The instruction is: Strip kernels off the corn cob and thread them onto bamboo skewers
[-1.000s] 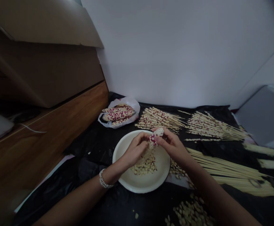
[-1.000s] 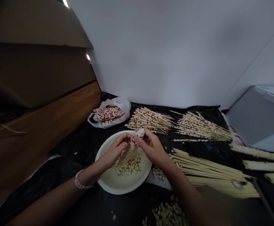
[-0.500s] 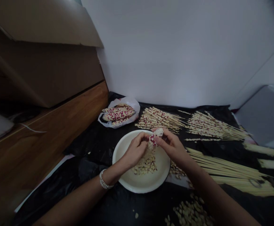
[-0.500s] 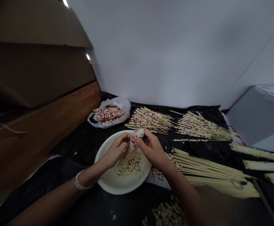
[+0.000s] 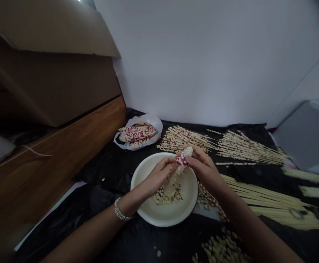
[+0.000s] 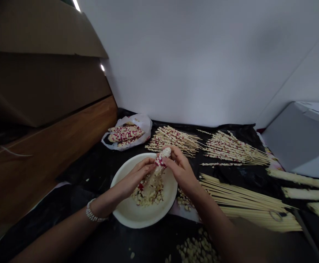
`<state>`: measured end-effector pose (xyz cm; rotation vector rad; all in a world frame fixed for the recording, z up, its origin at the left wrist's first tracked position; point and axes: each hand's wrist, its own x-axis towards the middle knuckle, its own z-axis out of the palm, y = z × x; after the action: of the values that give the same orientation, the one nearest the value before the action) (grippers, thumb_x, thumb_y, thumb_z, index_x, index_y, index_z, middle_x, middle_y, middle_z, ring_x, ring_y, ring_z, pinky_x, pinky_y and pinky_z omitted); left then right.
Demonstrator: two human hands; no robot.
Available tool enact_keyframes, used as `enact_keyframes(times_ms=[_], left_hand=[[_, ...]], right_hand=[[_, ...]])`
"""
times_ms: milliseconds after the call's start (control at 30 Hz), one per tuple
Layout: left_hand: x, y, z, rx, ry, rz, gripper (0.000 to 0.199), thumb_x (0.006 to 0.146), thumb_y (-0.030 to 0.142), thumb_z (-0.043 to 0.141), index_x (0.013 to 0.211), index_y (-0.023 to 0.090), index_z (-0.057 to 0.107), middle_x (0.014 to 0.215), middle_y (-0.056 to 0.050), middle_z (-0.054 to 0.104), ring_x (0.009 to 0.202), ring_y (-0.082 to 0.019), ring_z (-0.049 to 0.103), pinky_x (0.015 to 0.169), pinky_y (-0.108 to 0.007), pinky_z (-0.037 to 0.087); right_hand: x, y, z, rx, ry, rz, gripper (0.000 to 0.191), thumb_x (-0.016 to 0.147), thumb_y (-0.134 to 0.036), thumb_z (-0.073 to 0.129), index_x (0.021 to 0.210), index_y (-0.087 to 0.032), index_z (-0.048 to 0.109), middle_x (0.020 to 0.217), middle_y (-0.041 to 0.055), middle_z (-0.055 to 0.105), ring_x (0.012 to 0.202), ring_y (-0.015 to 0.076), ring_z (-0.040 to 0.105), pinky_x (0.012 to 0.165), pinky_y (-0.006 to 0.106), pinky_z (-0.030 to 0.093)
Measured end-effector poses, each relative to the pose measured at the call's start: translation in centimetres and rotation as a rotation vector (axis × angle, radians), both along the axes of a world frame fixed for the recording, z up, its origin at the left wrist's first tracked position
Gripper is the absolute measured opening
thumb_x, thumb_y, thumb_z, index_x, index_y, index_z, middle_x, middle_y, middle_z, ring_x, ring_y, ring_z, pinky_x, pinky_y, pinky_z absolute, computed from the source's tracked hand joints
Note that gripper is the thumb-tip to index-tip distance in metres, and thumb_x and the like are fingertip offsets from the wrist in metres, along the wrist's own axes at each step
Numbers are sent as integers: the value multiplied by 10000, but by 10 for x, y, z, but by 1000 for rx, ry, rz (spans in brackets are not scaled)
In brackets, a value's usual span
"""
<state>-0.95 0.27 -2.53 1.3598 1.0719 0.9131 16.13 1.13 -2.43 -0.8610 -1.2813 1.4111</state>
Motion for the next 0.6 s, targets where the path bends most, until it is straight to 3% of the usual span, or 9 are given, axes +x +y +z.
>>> enact_keyframes(times_ms=[233, 367, 600], left_hand=[[1, 1, -4, 10, -31, -46, 250, 850, 344, 546, 1004, 166, 630, 1086, -88, 663, 1023, -243, 578, 950, -385, 419], [0, -1, 1, 50, -36, -68, 225, 863, 324, 513, 967, 186, 657, 1041, -70, 689, 1042, -245, 584, 966, -380, 412], [-2, -1, 0, 201, 122, -109, 221, 843, 237, 427, 843, 178, 640, 849, -47, 661, 826, -208, 579, 779, -345, 466]], right_hand=[[1, 2, 0, 24, -64, -7, 339, 831, -438, 644, 1109, -253, 587, 1017, 30, 693, 965, 198, 626, 904, 358, 465], [1, 1, 0, 48, -99, -13, 335, 836, -440, 639, 1109, -254, 585, 984, 19, 675, 929, 185, 615, 864, 338, 469], [-6, -1, -1, 86, -142, -19, 311, 829, -411, 647, 1070, -226, 582, 937, 17, 651, 873, 169, 590, 801, 304, 470]])
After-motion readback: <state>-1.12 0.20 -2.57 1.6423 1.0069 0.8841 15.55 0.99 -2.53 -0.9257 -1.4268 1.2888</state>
